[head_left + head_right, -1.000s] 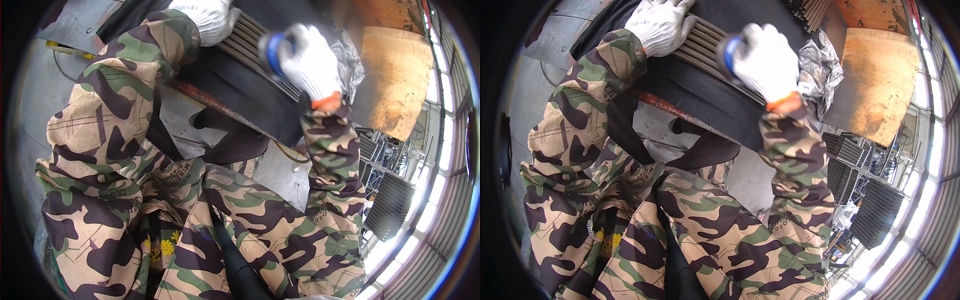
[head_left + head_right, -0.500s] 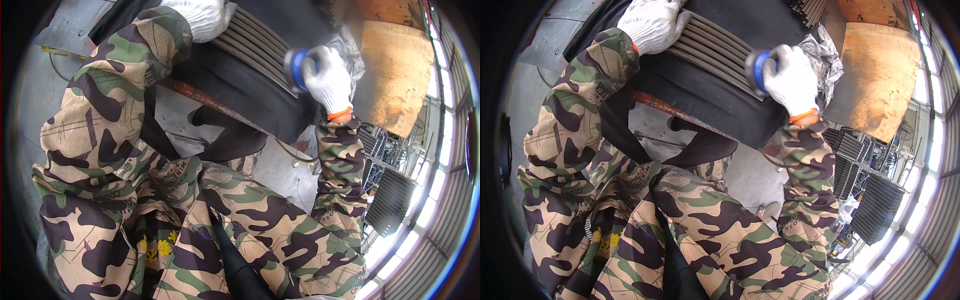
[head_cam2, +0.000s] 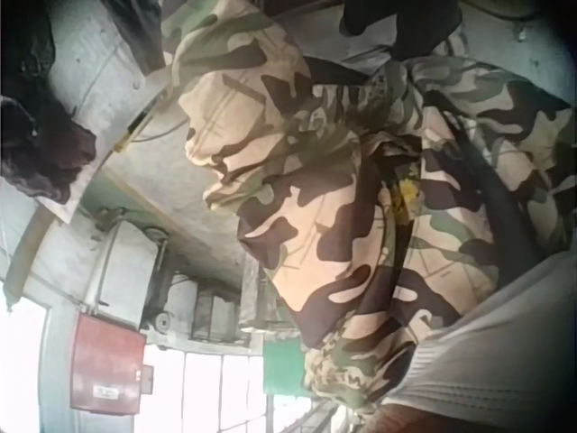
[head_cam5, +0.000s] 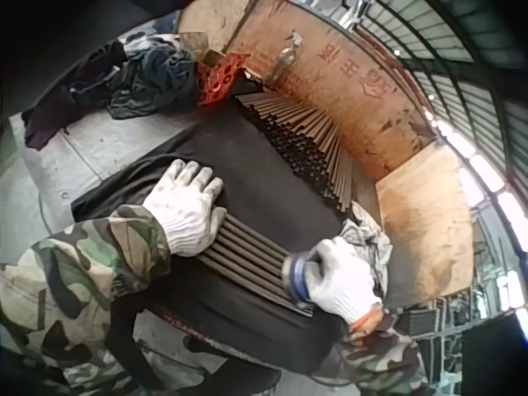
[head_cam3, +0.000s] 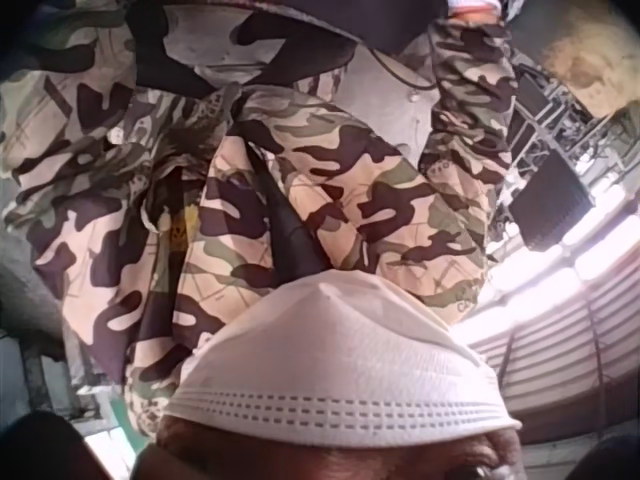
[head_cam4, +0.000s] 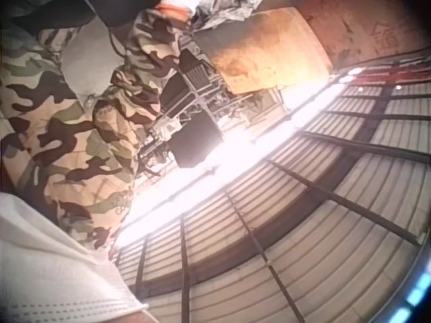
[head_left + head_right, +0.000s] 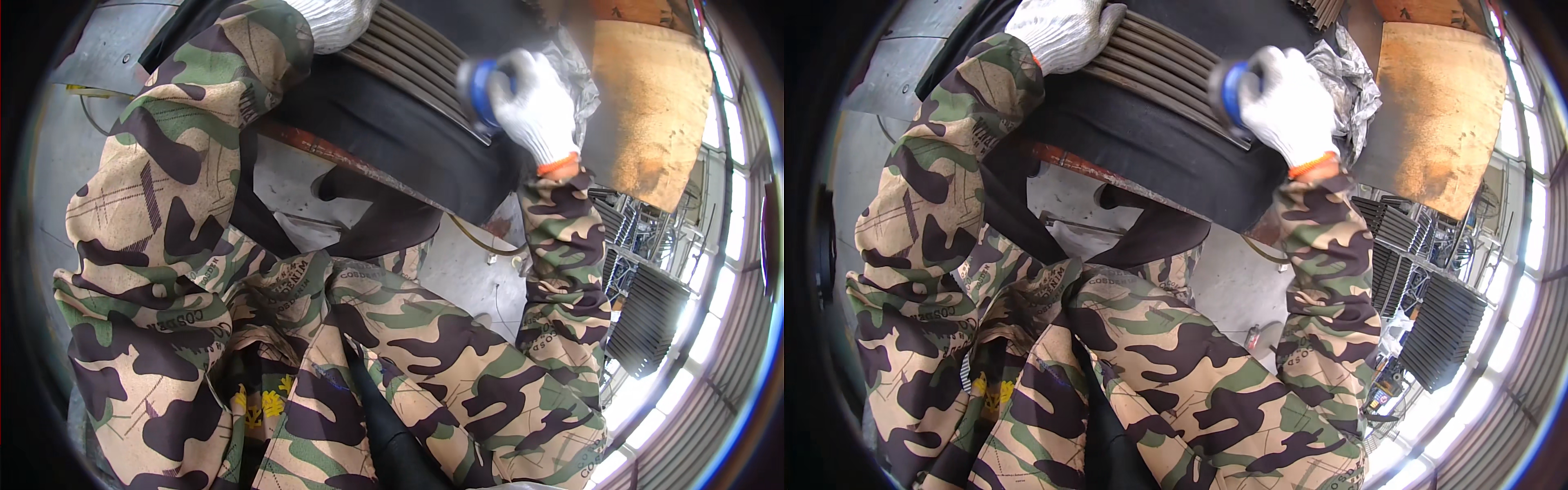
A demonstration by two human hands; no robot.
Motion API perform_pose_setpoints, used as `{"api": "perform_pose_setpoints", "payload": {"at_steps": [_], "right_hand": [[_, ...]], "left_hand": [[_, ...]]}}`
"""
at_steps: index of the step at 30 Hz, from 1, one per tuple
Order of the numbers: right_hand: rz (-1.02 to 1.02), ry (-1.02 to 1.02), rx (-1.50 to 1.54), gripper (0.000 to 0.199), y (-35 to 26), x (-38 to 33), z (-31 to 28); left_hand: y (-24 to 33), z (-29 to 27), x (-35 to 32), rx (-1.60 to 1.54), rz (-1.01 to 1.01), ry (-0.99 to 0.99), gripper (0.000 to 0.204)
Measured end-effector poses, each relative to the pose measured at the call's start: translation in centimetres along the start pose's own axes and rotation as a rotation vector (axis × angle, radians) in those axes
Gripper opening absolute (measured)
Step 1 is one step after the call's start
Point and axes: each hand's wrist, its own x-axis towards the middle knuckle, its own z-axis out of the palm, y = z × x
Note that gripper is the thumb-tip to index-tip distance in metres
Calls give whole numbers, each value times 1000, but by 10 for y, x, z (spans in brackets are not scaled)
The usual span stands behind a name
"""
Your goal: Cleaning and polishing the ends of a bundle of metal tubes using a handheld power tool on a workbench.
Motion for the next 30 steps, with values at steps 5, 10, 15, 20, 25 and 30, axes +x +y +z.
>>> {"api": "perform_pose_setpoints", "payload": {"at_steps": [5,10,15,20,25,30], "right_hand": [[47,-50,-6,17,-8,-4,-6],[-11,10,8,17,-80,54,-14],[-82,115,12,15,-59,45,-8],[22,2,8,12,27,-17,-4],[28,-16,-59,18,1,-7,-4],[-91,141,4,15,-56,54,2]], "left_hand": [[1,-3,4,10,5,-16,54],[-8,1,1,68,28,-16,52],[-6,4,0,119,55,-2,51],[2,-2,6,89,44,-25,51],[3,-5,6,61,31,-46,51],[14,-17,-7,102,-19,-84,53]]}}
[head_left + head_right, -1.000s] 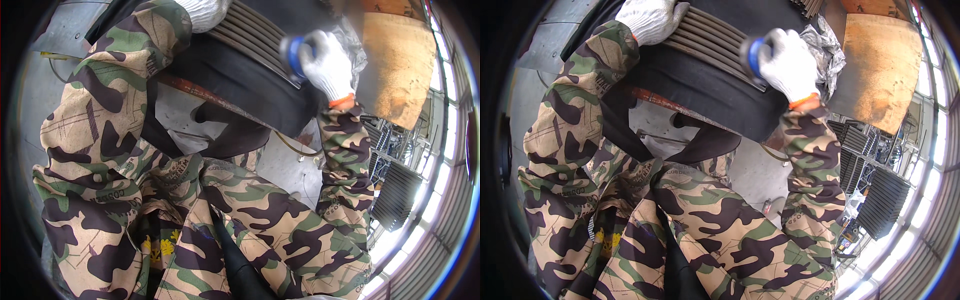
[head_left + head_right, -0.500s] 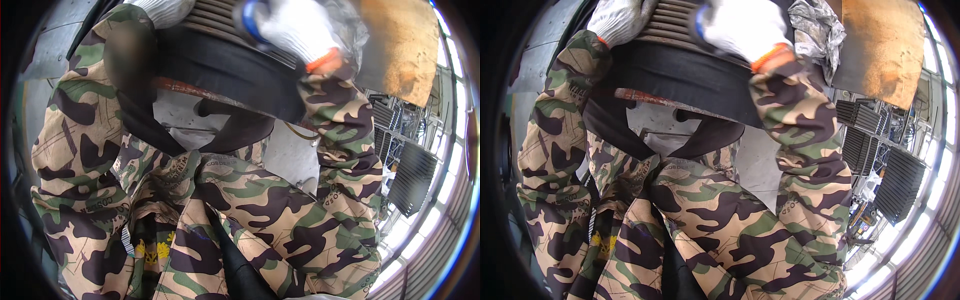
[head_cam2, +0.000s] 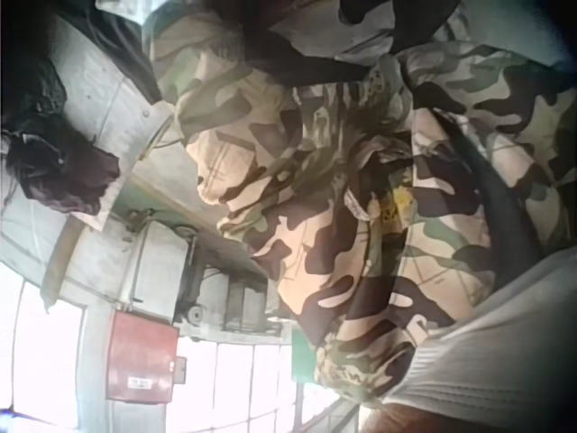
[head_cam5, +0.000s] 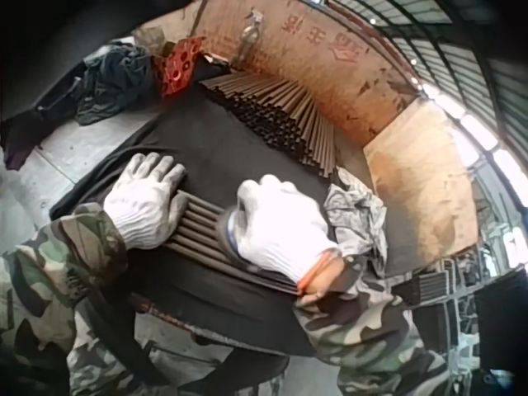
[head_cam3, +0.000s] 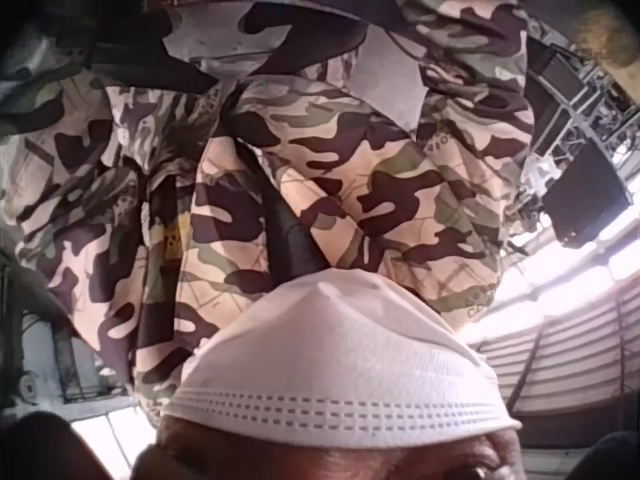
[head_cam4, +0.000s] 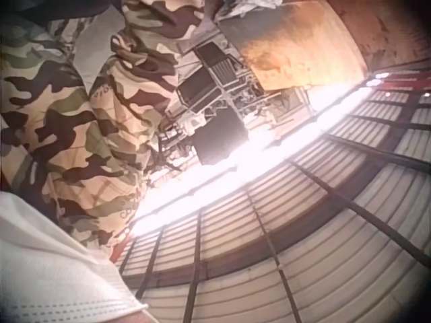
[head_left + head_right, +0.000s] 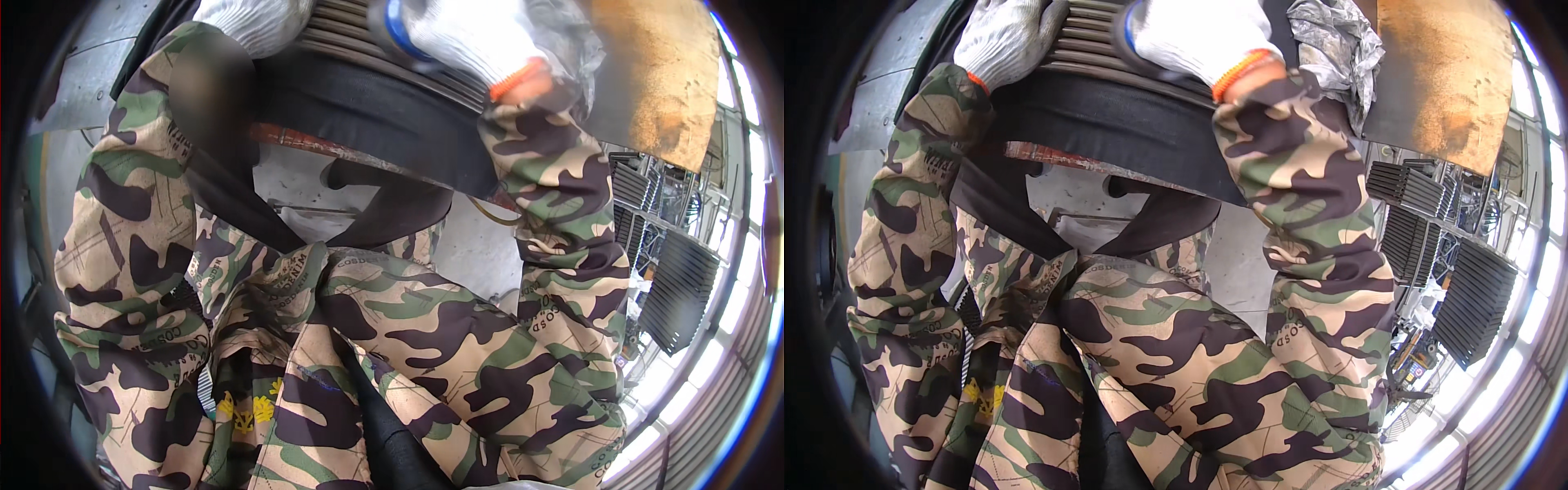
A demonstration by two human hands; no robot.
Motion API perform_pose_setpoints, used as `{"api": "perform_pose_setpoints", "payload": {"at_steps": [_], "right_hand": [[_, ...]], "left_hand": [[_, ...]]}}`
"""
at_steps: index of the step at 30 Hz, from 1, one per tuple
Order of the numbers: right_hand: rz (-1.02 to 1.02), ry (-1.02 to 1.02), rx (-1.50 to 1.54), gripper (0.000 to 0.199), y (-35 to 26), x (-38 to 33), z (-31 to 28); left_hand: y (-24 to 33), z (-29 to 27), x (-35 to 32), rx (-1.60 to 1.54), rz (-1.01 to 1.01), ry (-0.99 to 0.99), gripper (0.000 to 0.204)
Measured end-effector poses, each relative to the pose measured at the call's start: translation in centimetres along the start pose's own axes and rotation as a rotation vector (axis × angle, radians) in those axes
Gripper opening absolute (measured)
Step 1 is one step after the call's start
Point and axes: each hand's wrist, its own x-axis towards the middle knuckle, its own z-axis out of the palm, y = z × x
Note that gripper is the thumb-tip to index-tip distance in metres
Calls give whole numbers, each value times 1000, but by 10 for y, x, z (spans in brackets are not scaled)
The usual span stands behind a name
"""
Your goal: Cleaning and polishing the ends of a bundle of metal tubes using a handheld power tool on a workbench.
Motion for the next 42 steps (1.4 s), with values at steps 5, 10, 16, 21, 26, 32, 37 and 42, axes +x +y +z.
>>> {"api": "perform_pose_setpoints", "payload": {"at_steps": [5,10,16,21,26,32,37,42], "right_hand": [[89,-105,-7,16,21,-17,-12],[128,-155,-10,15,73,-69,-8],[78,-80,39,14,-5,2,-8],[88,-88,24,16,-7,15,1],[187,-189,7,17,42,-39,-20],[153,-189,-14,17,13,-22,-11],[42,-97,37,18,-27,28,8],[97,-100,39,16,-1,-3,-2]], "left_hand": [[-12,8,-11,-24,27,21,55],[-1,-1,-8,-73,25,48,55],[-11,9,-15,-34,36,33,53],[-18,4,-13,-105,57,2,52],[-8,-3,-16,-62,26,38,54],[-11,-1,-19,-51,49,-48,56],[-14,7,-23,-42,91,-10,57],[-19,11,-25,-74,96,8,54]]}}
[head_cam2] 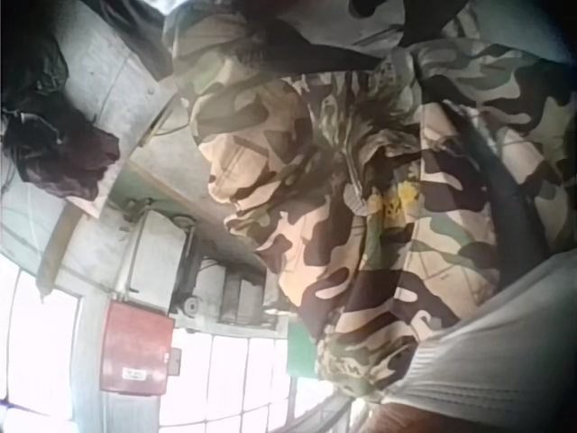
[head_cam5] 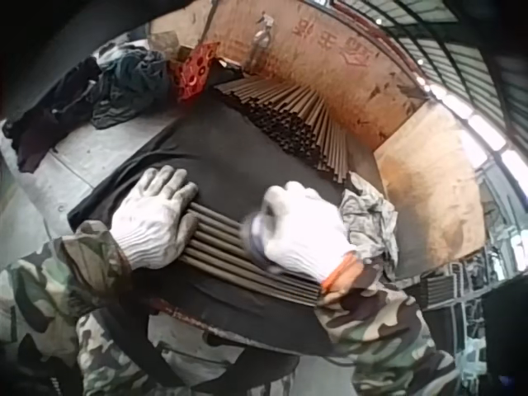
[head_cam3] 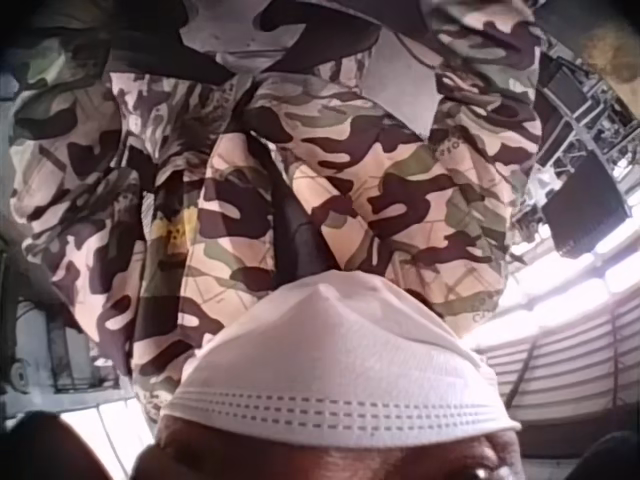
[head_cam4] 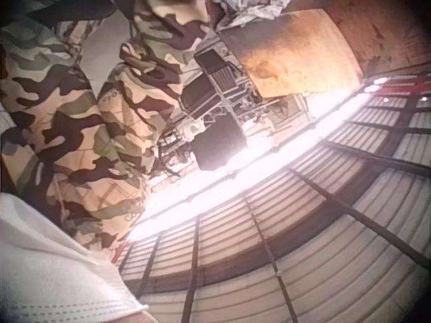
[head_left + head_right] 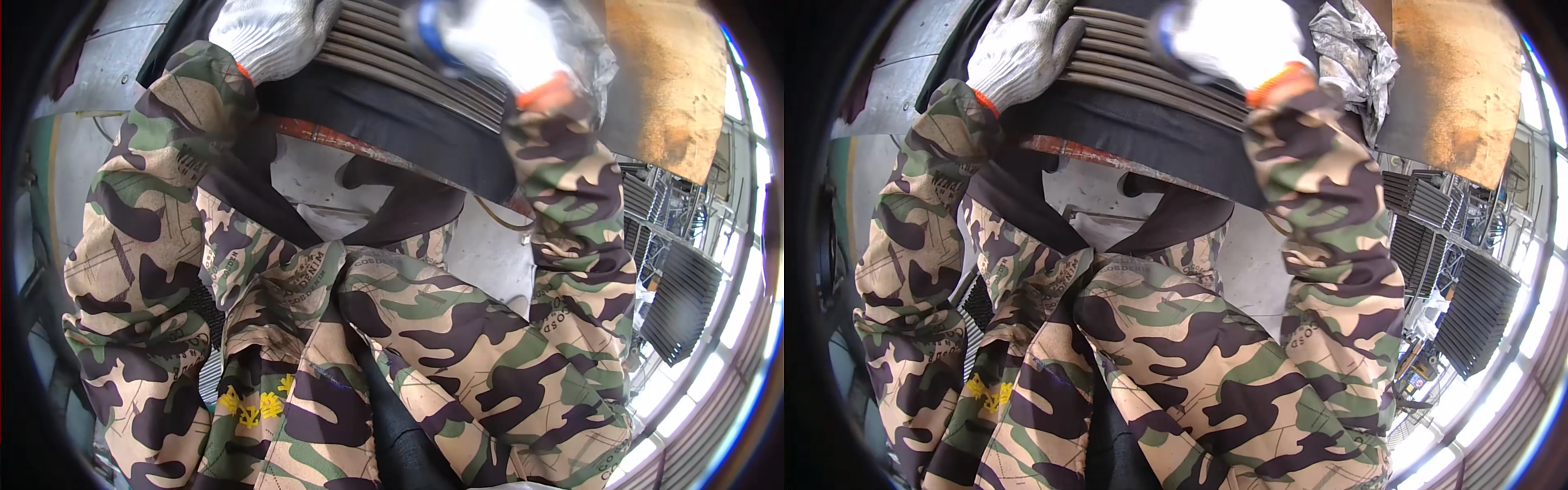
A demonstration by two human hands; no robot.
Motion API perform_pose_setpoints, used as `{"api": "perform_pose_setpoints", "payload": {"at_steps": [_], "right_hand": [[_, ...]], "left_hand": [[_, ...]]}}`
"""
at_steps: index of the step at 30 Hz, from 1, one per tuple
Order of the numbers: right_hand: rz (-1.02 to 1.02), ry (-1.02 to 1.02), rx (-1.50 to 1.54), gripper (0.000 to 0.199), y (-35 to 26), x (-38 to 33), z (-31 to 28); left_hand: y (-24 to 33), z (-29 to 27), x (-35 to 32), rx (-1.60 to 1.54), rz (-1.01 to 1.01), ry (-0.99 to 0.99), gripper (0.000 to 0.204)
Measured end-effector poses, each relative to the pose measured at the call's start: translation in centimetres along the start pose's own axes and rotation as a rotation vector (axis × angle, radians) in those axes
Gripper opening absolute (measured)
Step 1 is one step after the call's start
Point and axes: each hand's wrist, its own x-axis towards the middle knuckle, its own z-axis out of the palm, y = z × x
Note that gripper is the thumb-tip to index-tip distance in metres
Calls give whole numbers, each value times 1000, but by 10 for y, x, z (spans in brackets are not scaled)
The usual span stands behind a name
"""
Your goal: Cleaning and polishing the ends of a bundle of metal tubes using a handheld power tool on a workbench.
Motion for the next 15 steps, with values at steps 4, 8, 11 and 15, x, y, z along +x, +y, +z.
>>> {"api": "perform_pose_setpoints", "payload": {"at_steps": [4,8,11,15], "right_hand": [[45,-59,-33,12,44,-36,-16],[0,13,-57,11,19,-23,-11],[-73,108,-43,15,-11,6,5],[-102,114,-24,19,-28,21,11]], "left_hand": [[9,-6,8,-110,-153,-23,53],[4,-2,6,9,-80,42,53],[15,-11,3,26,-85,-19,54],[6,-8,-1,57,-61,-11,55]]}}
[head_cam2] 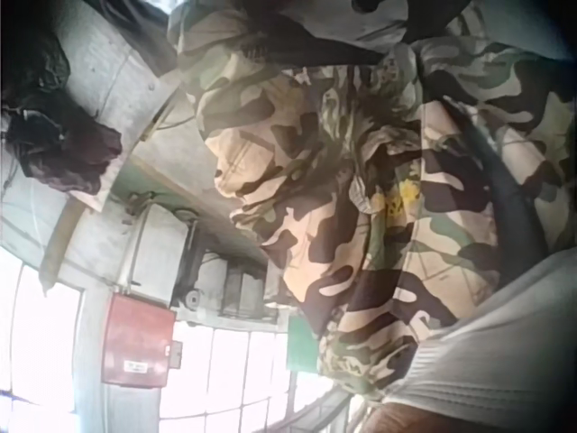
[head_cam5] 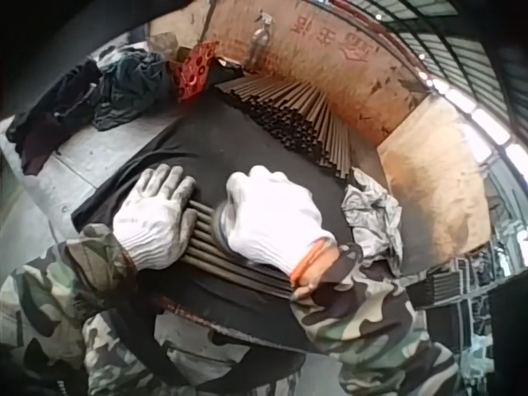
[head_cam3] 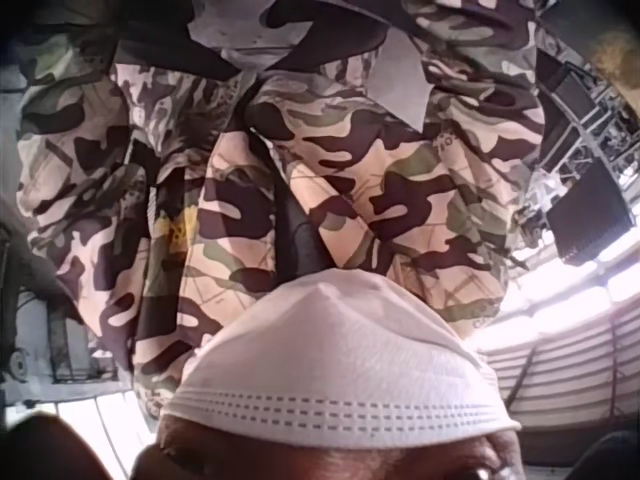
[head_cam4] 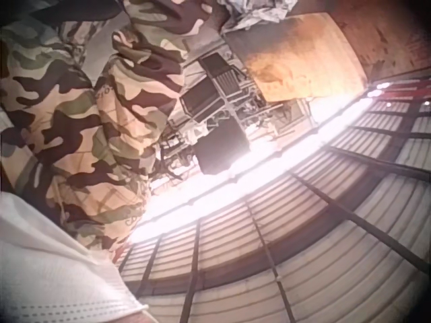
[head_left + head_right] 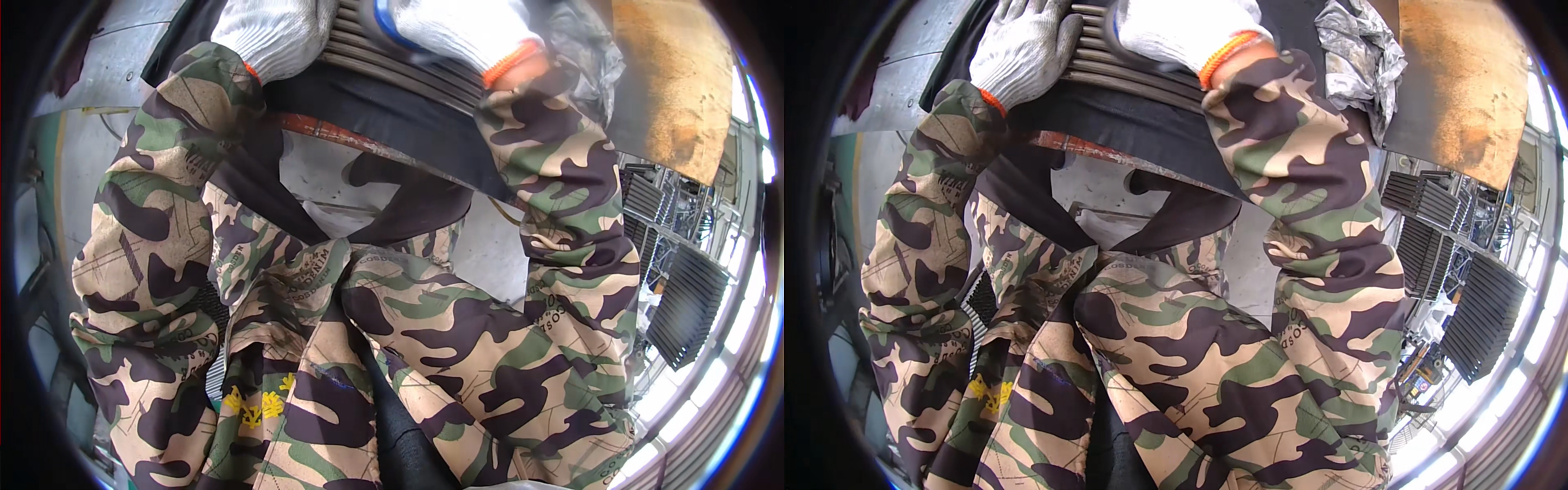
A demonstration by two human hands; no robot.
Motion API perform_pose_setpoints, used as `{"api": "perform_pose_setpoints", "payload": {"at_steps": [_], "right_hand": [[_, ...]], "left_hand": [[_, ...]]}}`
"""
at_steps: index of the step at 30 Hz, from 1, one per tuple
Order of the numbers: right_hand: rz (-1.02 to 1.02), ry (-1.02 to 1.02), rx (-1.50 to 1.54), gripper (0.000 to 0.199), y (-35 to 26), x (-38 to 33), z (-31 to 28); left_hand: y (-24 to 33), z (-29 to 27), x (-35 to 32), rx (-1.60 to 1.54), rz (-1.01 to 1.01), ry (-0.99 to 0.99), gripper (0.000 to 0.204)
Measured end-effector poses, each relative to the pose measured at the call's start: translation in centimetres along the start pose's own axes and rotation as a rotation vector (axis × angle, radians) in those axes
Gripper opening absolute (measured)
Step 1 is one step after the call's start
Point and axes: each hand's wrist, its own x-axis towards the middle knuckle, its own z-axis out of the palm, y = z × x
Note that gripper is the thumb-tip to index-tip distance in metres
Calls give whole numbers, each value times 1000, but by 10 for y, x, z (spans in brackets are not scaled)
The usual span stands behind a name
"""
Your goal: Cleaning and polishing the ends of a bundle of metal tubes using a handheld power tool on a workbench.
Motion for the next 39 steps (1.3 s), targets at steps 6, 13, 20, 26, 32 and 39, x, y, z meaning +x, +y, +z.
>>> {"api": "perform_pose_setpoints", "payload": {"at_steps": [6,13,20,26,32,39], "right_hand": [[113,-134,-17,15,55,-48,-24],[94,-75,-15,15,33,-37,-18],[-14,5,27,20,0,-2,-7],[192,-171,-20,13,64,-57,-32],[136,-122,-5,13,33,-36,-23],[-9,-17,60,15,3,3,-4]], "left_hand": [[-2,6,2,4,-7,25,54],[2,1,0,-42,10,30,50],[-3,-2,6,19,88,28,48],[-2,2,4,-56,114,22,49],[-1,-3,-2,-52,111,-11,51],[4,-13,-10,-40,79,-95,52]]}}
